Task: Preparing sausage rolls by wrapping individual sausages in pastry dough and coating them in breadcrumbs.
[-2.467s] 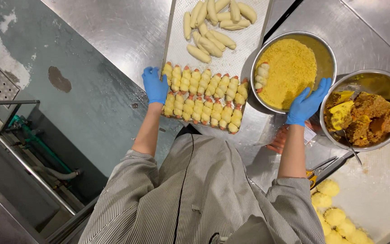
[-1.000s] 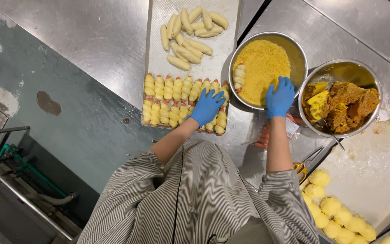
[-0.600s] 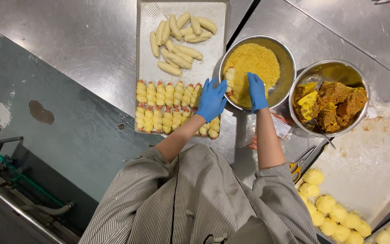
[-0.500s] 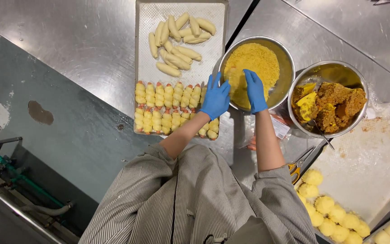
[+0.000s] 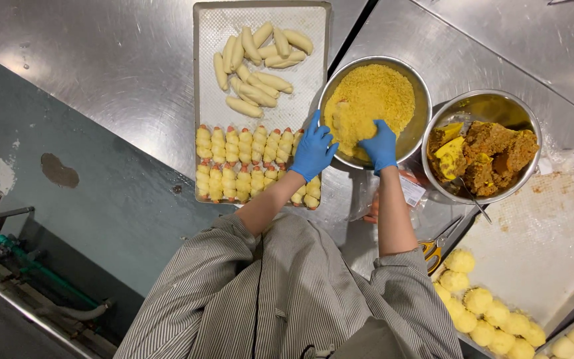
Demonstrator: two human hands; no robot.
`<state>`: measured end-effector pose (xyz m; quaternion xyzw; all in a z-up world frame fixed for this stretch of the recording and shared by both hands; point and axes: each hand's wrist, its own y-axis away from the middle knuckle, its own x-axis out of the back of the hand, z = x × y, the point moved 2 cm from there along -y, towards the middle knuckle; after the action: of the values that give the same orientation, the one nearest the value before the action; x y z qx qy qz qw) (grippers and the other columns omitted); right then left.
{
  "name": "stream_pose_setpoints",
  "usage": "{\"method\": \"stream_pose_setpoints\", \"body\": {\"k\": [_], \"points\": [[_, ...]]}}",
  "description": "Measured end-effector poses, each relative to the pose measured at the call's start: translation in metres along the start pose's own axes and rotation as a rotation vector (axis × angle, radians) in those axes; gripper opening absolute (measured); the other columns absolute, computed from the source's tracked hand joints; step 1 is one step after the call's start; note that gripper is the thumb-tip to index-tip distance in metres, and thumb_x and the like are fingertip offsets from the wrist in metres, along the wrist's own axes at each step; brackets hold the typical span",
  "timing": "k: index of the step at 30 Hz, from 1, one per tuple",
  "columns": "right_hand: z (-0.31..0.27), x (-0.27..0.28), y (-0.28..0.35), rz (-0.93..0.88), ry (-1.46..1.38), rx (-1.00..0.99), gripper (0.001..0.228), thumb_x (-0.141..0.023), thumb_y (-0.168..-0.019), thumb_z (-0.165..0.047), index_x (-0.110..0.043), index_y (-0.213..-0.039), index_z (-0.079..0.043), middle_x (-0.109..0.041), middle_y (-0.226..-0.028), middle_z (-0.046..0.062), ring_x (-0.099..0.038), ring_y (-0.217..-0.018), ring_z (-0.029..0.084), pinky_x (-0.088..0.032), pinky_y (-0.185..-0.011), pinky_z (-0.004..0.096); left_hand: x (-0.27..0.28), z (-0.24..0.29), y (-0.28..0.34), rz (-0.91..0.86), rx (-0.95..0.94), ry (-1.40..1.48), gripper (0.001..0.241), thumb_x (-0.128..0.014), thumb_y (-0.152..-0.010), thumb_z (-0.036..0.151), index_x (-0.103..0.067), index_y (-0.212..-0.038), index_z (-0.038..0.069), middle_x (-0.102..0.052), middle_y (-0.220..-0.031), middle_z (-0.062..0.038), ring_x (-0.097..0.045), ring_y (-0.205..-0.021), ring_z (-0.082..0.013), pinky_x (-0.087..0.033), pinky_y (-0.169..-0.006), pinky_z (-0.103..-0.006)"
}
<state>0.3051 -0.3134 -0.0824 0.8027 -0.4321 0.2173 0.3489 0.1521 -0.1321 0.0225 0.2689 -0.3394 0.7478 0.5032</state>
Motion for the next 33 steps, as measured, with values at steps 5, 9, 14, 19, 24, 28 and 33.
{"method": "stream_pose_setpoints", "body": {"k": [5, 9, 14, 19, 24, 28, 33], "points": [[-0.084, 0.006, 0.022, 0.213, 0.036, 0.264, 0.050, -0.081, -0.079, -0.020, -0.069, -0.125, -0.008, -0.067, -0.116, 0.014, -0.069, -0.106, 0.032, -0.057, -0.090, 0.043, 0.001, -0.004, 0.003, 0.042, -0.020, 0.044, 0.014, -0.073, -0.090, 0.013, -0.066, -0.088, 0.001, -0.061, -0.108, -0.013, -0.042, -0.142, -0.0425, -0.048, -0.105, -0.0500], [-0.134, -0.008, 0.017, 0.202, 0.409, 0.217, 0.062, -0.093, -0.069, -0.037, -0.065, -0.111, 0.000, -0.058, -0.110, 0.022, -0.063, -0.099, 0.042, -0.055, -0.073, 0.051, 0.018, -0.002, 0.012, 0.143, -0.090, 0.098, 0.006, -0.071, -0.089, 0.008, -0.067, -0.088, 0.004, -0.064, -0.106, -0.008, -0.055, -0.130, -0.0342, -0.045, -0.110, -0.0509], [-0.160, -0.018, 0.020, 0.161, 0.459, 0.045, 0.076, -0.094, -0.061, -0.043, -0.058, -0.112, 0.000, -0.056, -0.118, 0.023, -0.063, -0.100, 0.043, -0.055, -0.077, 0.051, 0.049, -0.002, 0.028, 0.197, -0.078, 0.121, 0.007, -0.072, -0.088, 0.010, -0.068, -0.093, 0.006, -0.065, -0.105, -0.008, -0.057, -0.121, -0.0324, -0.044, -0.107, -0.0492], [-0.125, -0.020, 0.011, 0.212, 0.333, 0.056, 0.067, -0.088, -0.075, -0.037, -0.054, -0.123, -0.004, -0.067, -0.112, 0.021, -0.067, -0.099, 0.043, -0.054, -0.084, 0.053, 0.065, -0.018, 0.029, 0.238, -0.037, 0.123, 0.010, -0.073, -0.088, 0.011, -0.068, -0.096, 0.008, -0.066, -0.104, -0.007, -0.059, -0.119, -0.0326, -0.043, -0.106, -0.0489], [-0.116, 0.011, 0.029, 0.397, -0.122, 0.163, 0.047, -0.084, -0.080, -0.029, -0.063, -0.116, -0.008, -0.075, -0.105, 0.017, -0.074, -0.097, 0.037, -0.057, -0.084, 0.044, 0.039, -0.015, -0.004, 0.060, 0.025, 0.348, 0.036, -0.074, -0.092, 0.013, -0.064, -0.126, 0.007, -0.065, -0.122, -0.014, -0.059, -0.119, -0.0352, -0.047, -0.105, -0.0441], [-0.092, 0.017, 0.021, 0.463, -0.300, 0.171, 0.050, -0.085, -0.082, -0.028, -0.061, -0.119, -0.005, -0.075, -0.103, 0.013, -0.075, -0.093, 0.028, -0.058, -0.081, 0.037, -0.029, -0.006, -0.054, -0.028, 0.003, 0.467, 0.059, -0.077, -0.086, 0.012, -0.054, -0.140, 0.004, -0.059, -0.132, -0.019, -0.057, -0.122, -0.0393, -0.047, -0.104, -0.0445], [-0.064, 0.035, 0.021, 0.146, -0.901, -0.097, 0.042, -0.075, -0.092, -0.023, -0.063, -0.131, -0.011, -0.069, -0.116, 0.003, -0.070, -0.097, 0.014, -0.059, -0.070, 0.030, -0.051, 0.012, -0.087, -0.173, 0.169, 0.508, 0.064, -0.082, -0.075, 0.013, -0.057, -0.133, 0.006, -0.060, -0.128, -0.018, -0.061, -0.119, -0.0373, -0.051, -0.100, -0.0427]]}}
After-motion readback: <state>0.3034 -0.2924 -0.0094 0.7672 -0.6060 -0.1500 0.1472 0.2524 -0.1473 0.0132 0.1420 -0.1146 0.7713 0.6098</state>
